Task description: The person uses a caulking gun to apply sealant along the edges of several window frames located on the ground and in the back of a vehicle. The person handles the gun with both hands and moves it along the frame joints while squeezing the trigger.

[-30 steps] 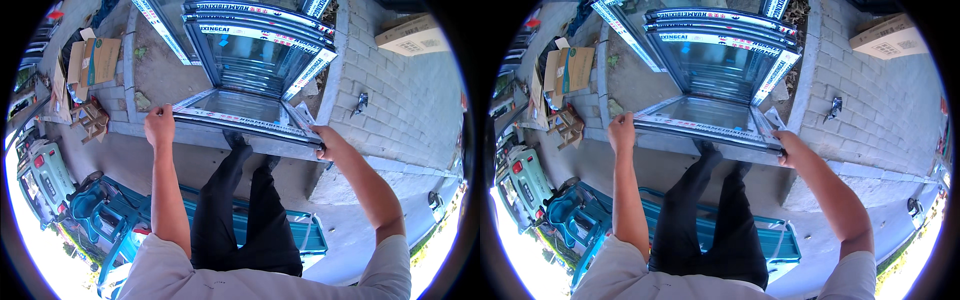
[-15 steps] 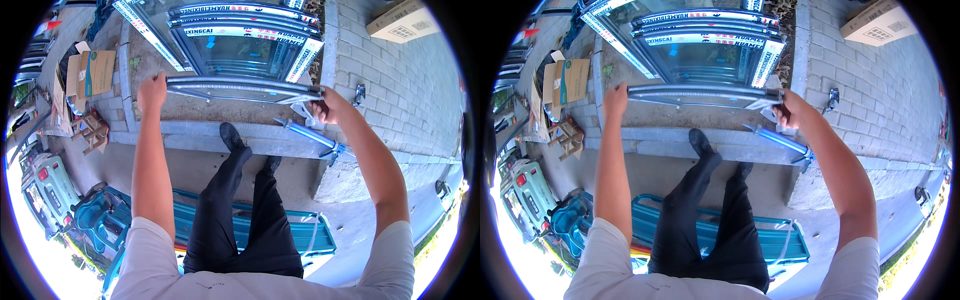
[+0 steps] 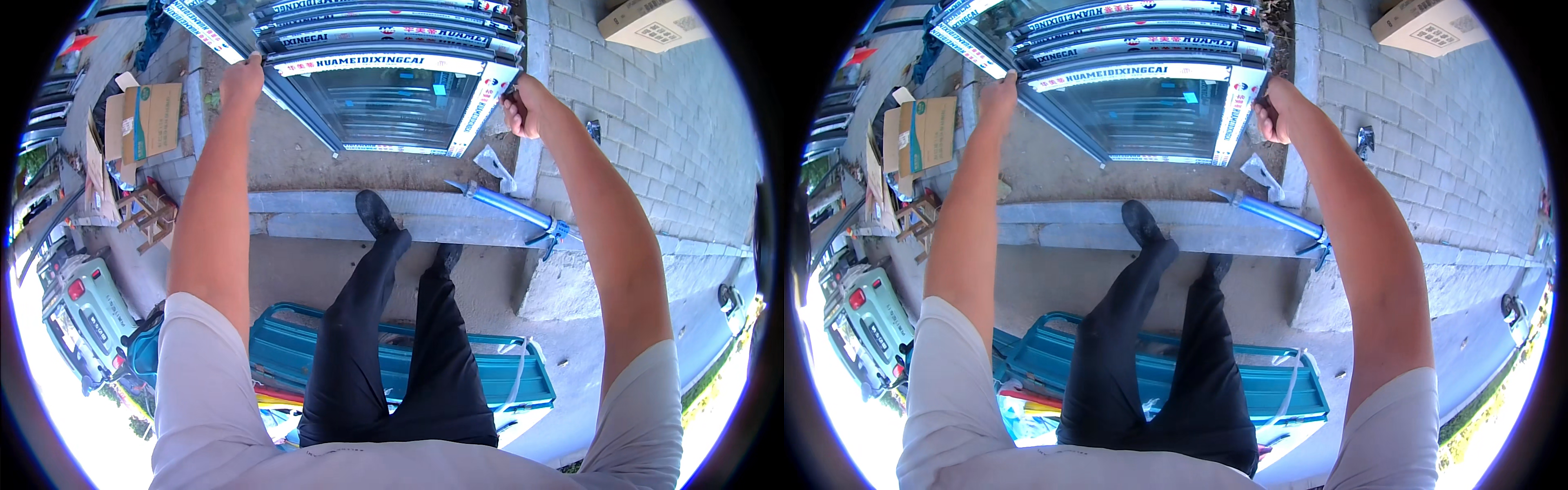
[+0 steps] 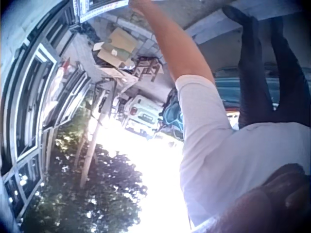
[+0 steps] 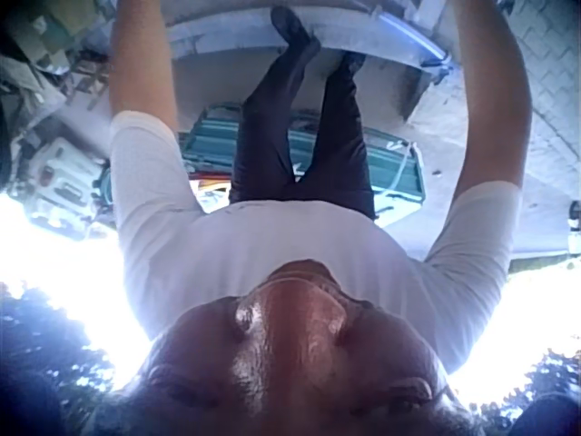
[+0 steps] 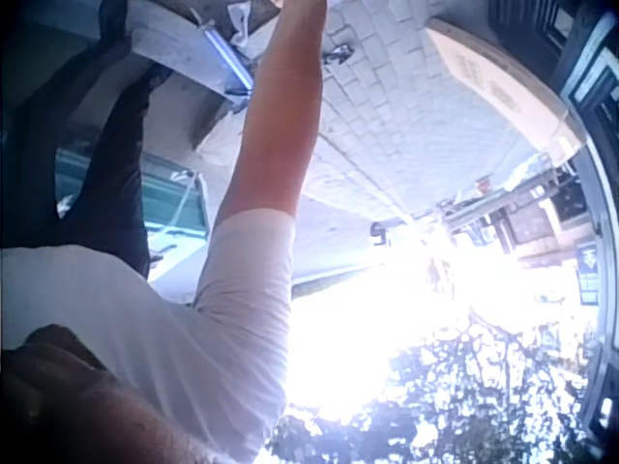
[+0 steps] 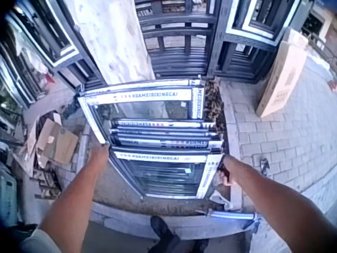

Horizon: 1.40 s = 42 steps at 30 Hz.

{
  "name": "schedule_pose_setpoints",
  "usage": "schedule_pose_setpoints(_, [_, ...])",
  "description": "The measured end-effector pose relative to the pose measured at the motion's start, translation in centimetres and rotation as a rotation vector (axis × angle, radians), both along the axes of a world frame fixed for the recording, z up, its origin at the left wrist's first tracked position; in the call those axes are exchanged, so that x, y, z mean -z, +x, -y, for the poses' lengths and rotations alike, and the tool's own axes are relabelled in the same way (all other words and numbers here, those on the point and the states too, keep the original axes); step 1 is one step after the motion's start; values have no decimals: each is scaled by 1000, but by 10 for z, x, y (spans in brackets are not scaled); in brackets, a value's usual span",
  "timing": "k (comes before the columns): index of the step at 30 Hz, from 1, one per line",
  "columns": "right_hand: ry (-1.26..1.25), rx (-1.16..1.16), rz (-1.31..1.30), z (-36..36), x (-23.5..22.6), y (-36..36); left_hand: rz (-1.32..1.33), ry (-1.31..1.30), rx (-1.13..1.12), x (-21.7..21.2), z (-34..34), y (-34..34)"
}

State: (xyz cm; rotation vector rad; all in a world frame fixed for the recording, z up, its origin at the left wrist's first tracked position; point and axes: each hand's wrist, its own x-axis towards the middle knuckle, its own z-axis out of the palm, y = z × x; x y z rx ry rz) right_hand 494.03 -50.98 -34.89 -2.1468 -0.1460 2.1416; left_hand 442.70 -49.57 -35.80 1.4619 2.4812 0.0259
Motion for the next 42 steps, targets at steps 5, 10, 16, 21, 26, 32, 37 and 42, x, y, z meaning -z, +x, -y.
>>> schedule_pose_setpoints(5, [201,90,-13,8,23,8,109,42,-82,7,-10,5])
schedule_pose_setpoints(10, [437,26,193,75,71,49,672,241,-431,-4,38,27])
schedule_pose_setpoints(16, [435,-887,686,241,179,142,920,41,-479,8,188,123])
schedule_pose_setpoints(21, [413,-1121,756,299,235,150,1057,-502,-352,-1,288,251])
schedule_pose_setpoints(26, [505,-1309,884,319,290,183,925,-932,306,-7,297,314])
schedule_pose_setpoints(32, [643,-1359,861,321,341,194,897,-934,341,2,296,307])
schedule_pose_setpoints(37, [686,-1339,769,329,328,199,861,-927,314,12,305,312])
schedule_pose_setpoints(42, [795,-1276,578,344,267,181,895,-922,214,33,322,319])
